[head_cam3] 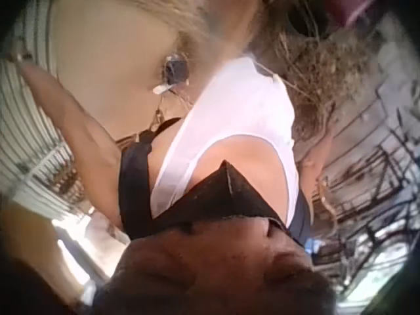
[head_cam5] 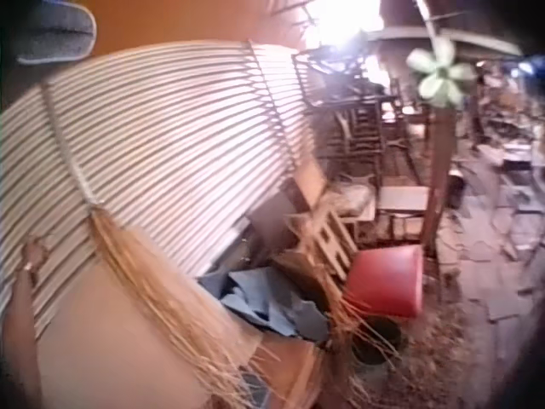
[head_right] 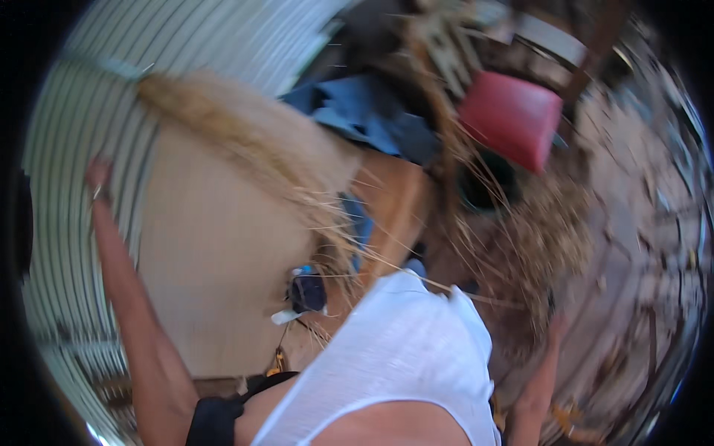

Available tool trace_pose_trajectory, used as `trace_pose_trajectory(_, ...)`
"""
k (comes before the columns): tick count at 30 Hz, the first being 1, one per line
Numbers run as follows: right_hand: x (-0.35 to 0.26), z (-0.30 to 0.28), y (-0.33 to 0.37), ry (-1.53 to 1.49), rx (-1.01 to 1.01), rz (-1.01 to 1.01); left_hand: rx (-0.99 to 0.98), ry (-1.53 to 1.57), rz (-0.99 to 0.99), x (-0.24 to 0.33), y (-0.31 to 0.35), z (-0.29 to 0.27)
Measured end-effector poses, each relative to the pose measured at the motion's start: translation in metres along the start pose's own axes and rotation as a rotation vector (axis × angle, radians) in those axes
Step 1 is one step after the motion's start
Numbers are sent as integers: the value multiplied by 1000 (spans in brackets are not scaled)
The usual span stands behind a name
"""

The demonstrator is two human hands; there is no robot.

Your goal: The person trims the ends of long dried broom sticks using a knife. They repeatedly pick up a bundle of sticks, align them, and cut the tips, then place the trimmed sticks against a corrugated metal wall. The person also uses a red plastic container to hold the sticks during trimming.

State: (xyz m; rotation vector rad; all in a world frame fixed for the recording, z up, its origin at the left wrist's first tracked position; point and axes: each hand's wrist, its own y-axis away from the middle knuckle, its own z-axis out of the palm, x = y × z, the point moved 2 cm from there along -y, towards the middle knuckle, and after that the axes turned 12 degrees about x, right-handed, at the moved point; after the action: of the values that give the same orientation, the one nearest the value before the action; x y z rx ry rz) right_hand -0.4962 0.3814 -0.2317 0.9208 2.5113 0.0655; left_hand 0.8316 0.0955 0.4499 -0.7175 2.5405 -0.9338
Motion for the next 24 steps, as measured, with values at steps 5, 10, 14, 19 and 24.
trace_pose_trajectory(5, 60, -24, 22, 86, -36, 348, 227, 175, -91, 116, 33, -77)
trace_pose_trajectory(10, 11, -35, 57, 33, -65, 368, 291, 44, -192, 85, -16, -105)
trace_pose_trajectory(14, -18, -21, 57, 138, -55, 186, 300, -157, -121, 118, -48, -119)
trace_pose_trajectory(19, -57, 25, 25, 208, 25, -205, 443, 94, 40, 123, -53, -110)
trace_pose_trajectory(24, -128, 49, 11, 56, -25, -235, 525, 247, -9, 158, -48, -81)
